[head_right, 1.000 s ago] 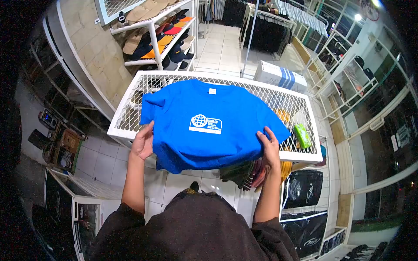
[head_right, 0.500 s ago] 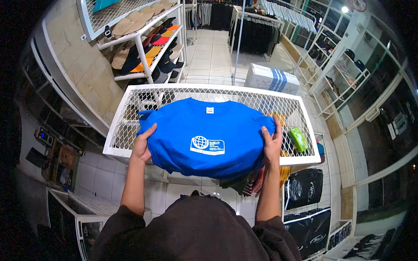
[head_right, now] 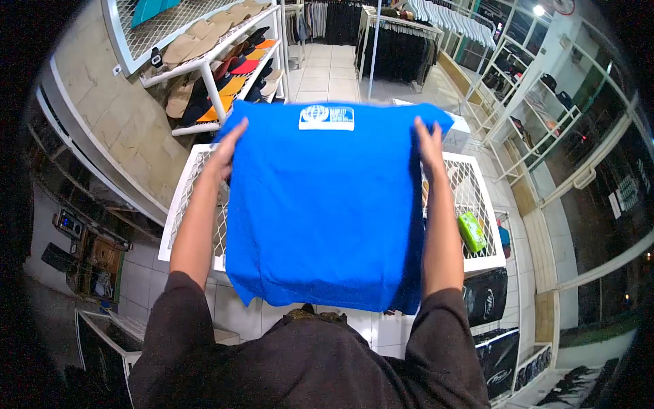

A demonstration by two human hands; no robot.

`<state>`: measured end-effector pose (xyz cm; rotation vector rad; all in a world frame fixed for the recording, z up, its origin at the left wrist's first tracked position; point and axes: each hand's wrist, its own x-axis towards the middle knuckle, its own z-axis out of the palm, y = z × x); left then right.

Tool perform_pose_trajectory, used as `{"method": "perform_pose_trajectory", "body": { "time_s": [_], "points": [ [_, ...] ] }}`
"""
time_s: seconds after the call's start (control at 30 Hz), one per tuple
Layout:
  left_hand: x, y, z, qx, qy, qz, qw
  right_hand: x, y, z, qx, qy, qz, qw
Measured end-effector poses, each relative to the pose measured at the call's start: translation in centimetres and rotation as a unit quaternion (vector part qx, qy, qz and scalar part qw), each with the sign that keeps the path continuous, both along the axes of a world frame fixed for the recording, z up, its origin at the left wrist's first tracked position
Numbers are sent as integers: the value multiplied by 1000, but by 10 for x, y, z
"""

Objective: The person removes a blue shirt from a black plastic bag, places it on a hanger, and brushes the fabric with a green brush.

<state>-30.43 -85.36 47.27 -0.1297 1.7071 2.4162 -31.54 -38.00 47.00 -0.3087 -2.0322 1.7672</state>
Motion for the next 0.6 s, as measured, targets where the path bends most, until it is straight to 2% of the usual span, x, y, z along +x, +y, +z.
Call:
{"method": "perform_pose_trajectory", "body": {
  "time_s": [0.03,0.1,0.13,0.2,0.23,0.3,0.33,0.37,0.43,0.47,0.5,0.57,0.6],
  "points": [
    [7,-2,-21,-50,-28,-18,998,18,-6,-21,-15,-44,10,999],
    [38,-2,-39,-88,-76,-46,992,19,18,-92,113,-115,74,984],
    [35,-8,-51,-86,-79,-45,992,20,24,-104,115,-118,75,983],
    [23,-29,-82,-175,-47,-111,977,20,28,-118,142,-118,133,974],
    [17,-30,-82,-175,-51,-109,977,12,23,-113,141,-120,136,973],
    [-10,-28,-77,-144,-46,21,988,-9,15,-93,161,-108,28,981],
    [-17,-27,-73,-177,-68,49,981,-2,1,-69,169,-155,13,973],
    [-14,-28,-74,-179,-66,48,980,0,0,-72,168,-154,12,974],
    [19,-14,-45,-362,-44,-5,931,3,3,-81,267,-174,21,948],
    [32,-15,-41,-418,-12,-35,908,15,6,-84,332,-151,58,929],
    [23,-33,-82,-371,64,-64,924,29,8,-78,355,-177,97,913],
    [38,-28,-75,-292,46,-22,955,33,10,-81,279,-179,73,941],
    [40,-27,-75,-300,38,6,953,35,7,-84,307,-141,36,940]
  ]
}}
